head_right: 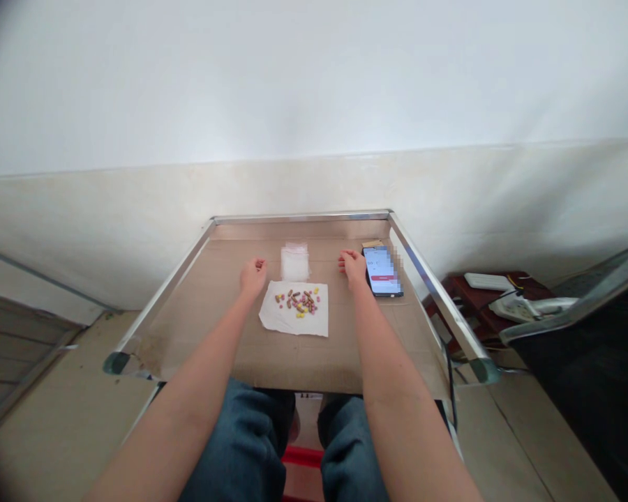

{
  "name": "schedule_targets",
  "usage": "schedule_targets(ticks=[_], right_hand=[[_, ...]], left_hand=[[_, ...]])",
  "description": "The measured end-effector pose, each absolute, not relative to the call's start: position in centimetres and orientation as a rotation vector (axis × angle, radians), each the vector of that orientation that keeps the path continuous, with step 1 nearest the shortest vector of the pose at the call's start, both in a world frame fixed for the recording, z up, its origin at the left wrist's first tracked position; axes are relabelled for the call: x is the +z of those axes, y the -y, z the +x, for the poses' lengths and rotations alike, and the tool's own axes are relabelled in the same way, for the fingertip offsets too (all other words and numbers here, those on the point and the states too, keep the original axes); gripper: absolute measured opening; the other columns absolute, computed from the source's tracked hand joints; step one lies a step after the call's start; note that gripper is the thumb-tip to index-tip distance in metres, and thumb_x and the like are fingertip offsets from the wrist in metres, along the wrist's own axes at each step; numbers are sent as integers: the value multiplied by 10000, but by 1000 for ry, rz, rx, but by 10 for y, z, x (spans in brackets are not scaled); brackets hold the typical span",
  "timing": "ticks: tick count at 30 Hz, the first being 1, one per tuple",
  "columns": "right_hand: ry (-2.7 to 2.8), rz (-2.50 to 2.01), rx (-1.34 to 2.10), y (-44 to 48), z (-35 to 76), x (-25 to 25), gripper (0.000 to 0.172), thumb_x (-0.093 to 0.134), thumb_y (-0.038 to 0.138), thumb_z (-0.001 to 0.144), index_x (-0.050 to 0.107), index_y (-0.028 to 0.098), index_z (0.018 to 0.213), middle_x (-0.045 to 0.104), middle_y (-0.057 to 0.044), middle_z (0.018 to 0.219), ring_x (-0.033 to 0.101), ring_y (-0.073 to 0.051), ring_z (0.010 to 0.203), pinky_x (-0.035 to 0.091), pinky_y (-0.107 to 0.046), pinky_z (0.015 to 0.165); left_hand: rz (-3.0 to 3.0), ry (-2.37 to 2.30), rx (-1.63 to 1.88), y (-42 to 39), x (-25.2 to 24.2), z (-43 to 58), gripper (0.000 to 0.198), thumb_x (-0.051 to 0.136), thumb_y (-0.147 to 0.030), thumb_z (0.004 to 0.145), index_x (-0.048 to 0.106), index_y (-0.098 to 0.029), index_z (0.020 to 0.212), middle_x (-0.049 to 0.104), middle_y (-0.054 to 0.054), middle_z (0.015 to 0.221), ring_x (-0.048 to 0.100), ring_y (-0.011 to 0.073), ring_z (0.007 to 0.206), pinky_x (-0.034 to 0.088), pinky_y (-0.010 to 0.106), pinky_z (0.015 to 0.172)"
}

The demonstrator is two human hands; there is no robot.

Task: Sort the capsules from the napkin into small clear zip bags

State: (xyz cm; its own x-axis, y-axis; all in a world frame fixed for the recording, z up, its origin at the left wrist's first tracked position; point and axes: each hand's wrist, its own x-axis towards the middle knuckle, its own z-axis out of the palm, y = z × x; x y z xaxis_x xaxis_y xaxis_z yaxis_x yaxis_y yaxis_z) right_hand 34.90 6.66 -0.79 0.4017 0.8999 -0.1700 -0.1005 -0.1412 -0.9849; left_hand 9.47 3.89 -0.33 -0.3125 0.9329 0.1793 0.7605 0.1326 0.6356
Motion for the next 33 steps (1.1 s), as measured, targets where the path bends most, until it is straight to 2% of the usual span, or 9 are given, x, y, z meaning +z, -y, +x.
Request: schedule_targets(ticks=[10,26,33], right_hand=[[798,-1413,1033,-69,337,-5,160,547,240,628,573,166,767,570,17,623,505,-77,491,392,-172,406],[812,-1408,982,-71,336,-8,174,538,253,623,572,165,769,566,10,616,495,-74,487,380,-157,392],[785,-1403,970,-72,337,-9,129,533,212,626,569,162,739,557,20,588,483,-69,466,374,-155,377]], left_hand=[[1712,-2223,861,-36,-6,85,257,399,-359,815,559,-173,739,623,54,750,563,157,702,368,254,629],[1735,-2195,831,-37,-15,81,100,478,-257,767,542,-181,758,616,35,770,558,133,710,376,236,643],[1708,-2236,811,-35,-11,84,119,437,-253,765,540,-191,766,615,40,757,561,150,709,366,244,619]])
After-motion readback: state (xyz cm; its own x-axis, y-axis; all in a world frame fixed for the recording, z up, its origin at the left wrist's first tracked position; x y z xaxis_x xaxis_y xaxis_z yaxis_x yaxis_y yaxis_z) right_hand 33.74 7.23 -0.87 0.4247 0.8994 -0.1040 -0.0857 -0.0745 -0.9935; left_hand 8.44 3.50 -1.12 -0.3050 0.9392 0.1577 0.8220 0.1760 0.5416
